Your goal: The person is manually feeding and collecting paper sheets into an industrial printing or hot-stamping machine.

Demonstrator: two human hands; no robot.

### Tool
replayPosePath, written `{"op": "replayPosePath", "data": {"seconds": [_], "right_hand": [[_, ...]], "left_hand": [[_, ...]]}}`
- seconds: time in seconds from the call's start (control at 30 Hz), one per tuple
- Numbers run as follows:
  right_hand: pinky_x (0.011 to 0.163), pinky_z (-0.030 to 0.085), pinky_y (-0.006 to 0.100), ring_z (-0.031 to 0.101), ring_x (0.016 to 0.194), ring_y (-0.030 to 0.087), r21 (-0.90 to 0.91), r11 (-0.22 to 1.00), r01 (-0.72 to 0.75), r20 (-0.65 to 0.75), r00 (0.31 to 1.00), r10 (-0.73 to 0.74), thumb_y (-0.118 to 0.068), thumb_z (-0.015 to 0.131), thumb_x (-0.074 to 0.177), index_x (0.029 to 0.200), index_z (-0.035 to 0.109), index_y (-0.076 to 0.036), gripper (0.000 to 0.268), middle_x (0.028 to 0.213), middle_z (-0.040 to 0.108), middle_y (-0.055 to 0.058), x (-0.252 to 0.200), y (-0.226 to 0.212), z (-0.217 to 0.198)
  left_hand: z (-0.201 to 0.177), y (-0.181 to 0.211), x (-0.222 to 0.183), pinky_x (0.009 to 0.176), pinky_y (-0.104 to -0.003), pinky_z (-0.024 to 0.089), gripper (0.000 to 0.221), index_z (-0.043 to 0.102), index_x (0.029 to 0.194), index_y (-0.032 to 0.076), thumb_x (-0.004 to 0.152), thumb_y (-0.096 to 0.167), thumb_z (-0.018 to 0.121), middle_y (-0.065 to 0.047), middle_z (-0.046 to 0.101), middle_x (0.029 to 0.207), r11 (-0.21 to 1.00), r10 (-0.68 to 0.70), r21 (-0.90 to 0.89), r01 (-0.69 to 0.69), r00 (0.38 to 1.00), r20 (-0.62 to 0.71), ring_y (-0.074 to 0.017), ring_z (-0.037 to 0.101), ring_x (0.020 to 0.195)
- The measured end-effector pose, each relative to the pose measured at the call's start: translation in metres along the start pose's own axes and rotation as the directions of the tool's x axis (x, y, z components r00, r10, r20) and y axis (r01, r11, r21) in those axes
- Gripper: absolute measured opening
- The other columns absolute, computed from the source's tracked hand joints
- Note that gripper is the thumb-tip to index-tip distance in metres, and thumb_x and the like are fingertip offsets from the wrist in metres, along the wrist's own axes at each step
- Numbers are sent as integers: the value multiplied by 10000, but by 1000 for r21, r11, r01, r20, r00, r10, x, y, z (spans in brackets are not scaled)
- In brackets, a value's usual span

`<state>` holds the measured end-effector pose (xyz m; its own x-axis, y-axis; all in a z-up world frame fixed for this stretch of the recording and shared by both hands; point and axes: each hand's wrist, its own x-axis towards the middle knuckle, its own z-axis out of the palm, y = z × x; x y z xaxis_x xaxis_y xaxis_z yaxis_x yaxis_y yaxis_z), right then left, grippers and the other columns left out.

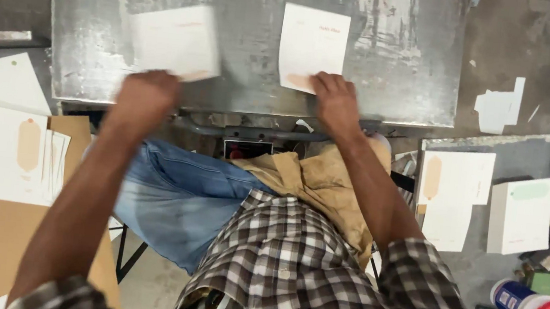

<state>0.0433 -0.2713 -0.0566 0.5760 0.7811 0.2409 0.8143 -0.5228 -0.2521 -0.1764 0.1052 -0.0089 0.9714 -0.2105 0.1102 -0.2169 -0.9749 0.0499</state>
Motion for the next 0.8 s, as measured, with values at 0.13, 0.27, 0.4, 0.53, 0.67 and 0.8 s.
{"op": "replayPosePath", "data": {"seconds": [0.13, 0.27, 0.4, 0.53, 0.67, 0.8], "right_hand": [[906, 463, 472, 596, 1161, 310, -24, 995, 94, 53, 994, -92, -4, 599, 836, 1266, 688, -48, 441, 1272, 656, 102, 37, -7, 28], [914, 454, 464, 591, 1164, 294, -28, 989, 144, 38, 989, -143, -7, 608, 858, 1266, 692, -52, 419, 1289, 647, 89, 73, -4, 36], [920, 448, 466, 592, 1164, 284, -14, 988, 154, 76, 985, -153, 13, 607, 896, 1259, 705, -61, 383, 1293, 647, 75, 89, 8, 44], [993, 406, 550, 588, 1227, 291, -12, 994, 107, 231, 968, -101, -169, 609, 929, 1330, 655, -103, 409, 1352, 621, 88, 98, 4, 34], [1005, 260, 733, 520, 1293, 373, -28, 1000, 2, 412, 911, 10, -637, 656, 911, 1525, 435, -138, 822, 1476, 490, 190, 119, -3, 25], [1061, 194, 797, 464, 1403, 371, -44, 987, -156, 448, 880, 160, -651, 601, 948, 1630, 271, -220, 872, 1610, 391, 169, 153, 26, 26]], "left_hand": [[0, -57, -134, 681, -378, 558, 60, 651, 869, 119, 915, 145, 679, -69, 685, 900, 858, -446, 291, 423, 895, 13, -240, 695, 831], [19, -68, -249, 633, -363, 533, 160, 617, 805, 129, 960, 164, 642, -48, 689, 885, 663, -676, 394, 637, 735, -52, -228, 689, 792], [74, -56, -294, 644, -377, 542, 167, 618, 809, 116, 972, 150, 628, -55, 697, 890, 594, -751, 402, 697, 660, -35, -241, 693, 786], [100, -55, -304, 686, -445, 555, 186, 641, 816, 102, 994, 153, 631, -80, 707, 902, 538, -822, 300, 788, 569, -19, -291, 700, 797], [117, -76, -319, 751, -487, 562, 133, 633, 841, 84, 963, 105, 585, -132, 717, 992, 478, -865, 233, 847, 500, -41, -346, 696, 841], [145, -95, -352, 769, -533, 569, 84, 666, 955, 38, 951, 105, 615, -221, 708, 1049, 522, -850, 215, 825, 525, 52, -425, 685, 889]]}}
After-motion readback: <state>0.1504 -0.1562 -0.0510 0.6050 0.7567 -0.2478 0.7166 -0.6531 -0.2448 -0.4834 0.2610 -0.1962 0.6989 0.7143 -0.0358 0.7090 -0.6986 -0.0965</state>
